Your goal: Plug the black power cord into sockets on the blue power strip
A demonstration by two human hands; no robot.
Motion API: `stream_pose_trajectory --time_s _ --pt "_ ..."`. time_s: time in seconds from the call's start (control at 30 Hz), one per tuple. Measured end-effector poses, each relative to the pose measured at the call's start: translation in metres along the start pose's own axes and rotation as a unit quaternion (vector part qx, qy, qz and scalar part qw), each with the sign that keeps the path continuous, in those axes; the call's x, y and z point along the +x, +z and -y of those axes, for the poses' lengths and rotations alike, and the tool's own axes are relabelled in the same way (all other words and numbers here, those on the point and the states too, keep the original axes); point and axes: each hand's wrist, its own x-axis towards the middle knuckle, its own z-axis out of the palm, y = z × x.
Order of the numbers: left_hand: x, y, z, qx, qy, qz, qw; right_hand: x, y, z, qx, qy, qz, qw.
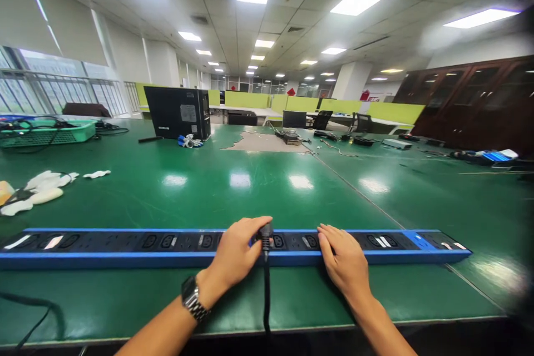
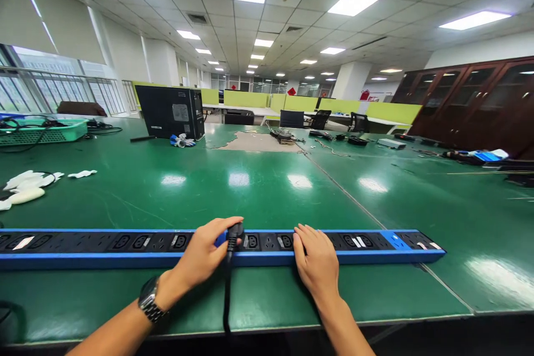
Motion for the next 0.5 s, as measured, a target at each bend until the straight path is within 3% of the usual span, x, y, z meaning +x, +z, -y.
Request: stream_pose_trajectory --time_s 0.2,0.5 --pt "0.026 0.049 -0.025 0.082 -0.022 0.076 0.993 0.001 -0.003 0.001 -0.011 -0.005 0.01 1.0" --pt "0.033 0.06 -0.038 0.133 -0.02 0.098 0.986 0.0 -0.003 0.007 -0.019 0.01 0.009 1.0"
